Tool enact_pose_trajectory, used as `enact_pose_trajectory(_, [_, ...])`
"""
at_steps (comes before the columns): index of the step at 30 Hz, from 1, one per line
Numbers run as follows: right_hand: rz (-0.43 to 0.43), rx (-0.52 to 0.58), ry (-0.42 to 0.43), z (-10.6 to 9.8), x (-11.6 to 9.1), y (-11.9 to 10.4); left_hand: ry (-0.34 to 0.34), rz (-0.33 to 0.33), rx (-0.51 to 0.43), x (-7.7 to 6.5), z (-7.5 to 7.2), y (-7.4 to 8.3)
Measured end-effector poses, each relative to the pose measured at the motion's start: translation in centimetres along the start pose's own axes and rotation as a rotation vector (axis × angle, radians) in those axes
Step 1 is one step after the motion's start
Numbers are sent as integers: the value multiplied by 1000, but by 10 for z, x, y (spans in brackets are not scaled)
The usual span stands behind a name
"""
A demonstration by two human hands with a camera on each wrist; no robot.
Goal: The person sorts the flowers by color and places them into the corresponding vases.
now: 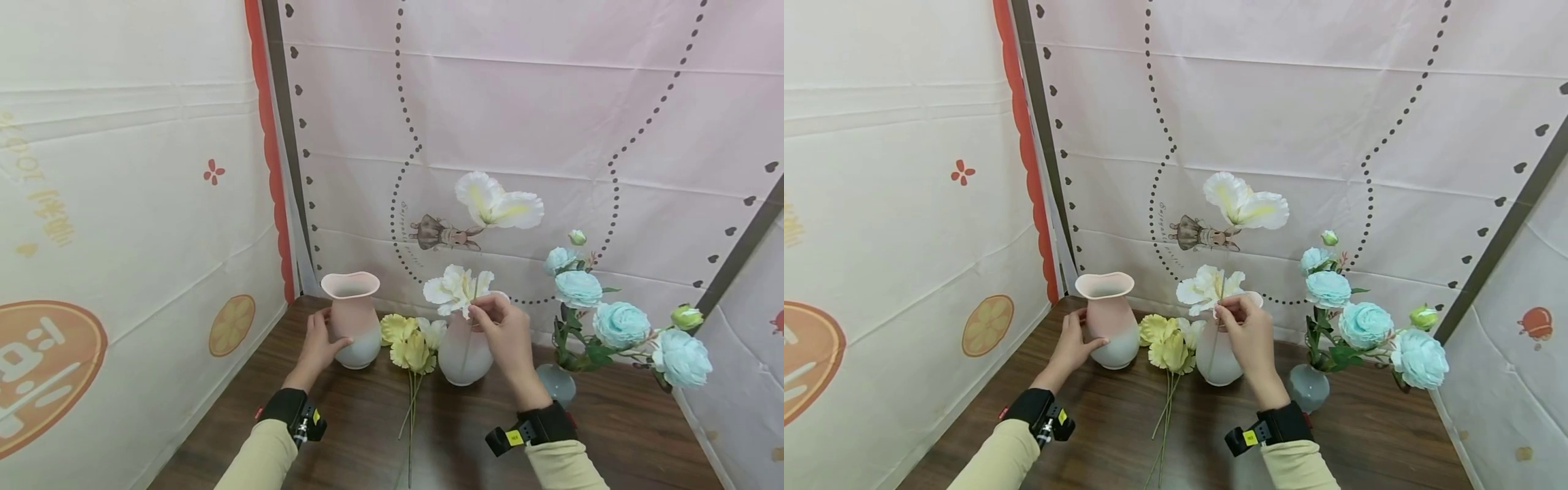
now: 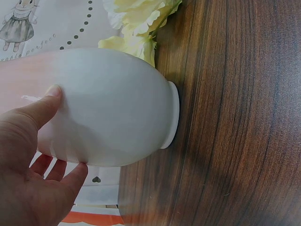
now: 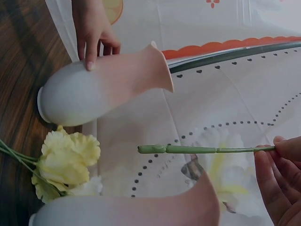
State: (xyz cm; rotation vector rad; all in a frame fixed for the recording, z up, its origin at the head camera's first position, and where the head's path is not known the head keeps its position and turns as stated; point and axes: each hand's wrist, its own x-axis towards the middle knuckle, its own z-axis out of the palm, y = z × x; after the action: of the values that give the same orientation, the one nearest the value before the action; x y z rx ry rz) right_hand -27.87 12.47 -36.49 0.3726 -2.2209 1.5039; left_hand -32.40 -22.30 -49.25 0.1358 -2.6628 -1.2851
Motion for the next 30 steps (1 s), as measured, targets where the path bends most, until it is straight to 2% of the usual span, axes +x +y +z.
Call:
enact_pose_trajectory(24, [-63,-203,118,-30,17,4,-7,-28,-25,-1,-1,0])
enact_pose_trajectory(30, [-80,-205,134,-38,27,1,-4,-28,-23,-1,-2,1])
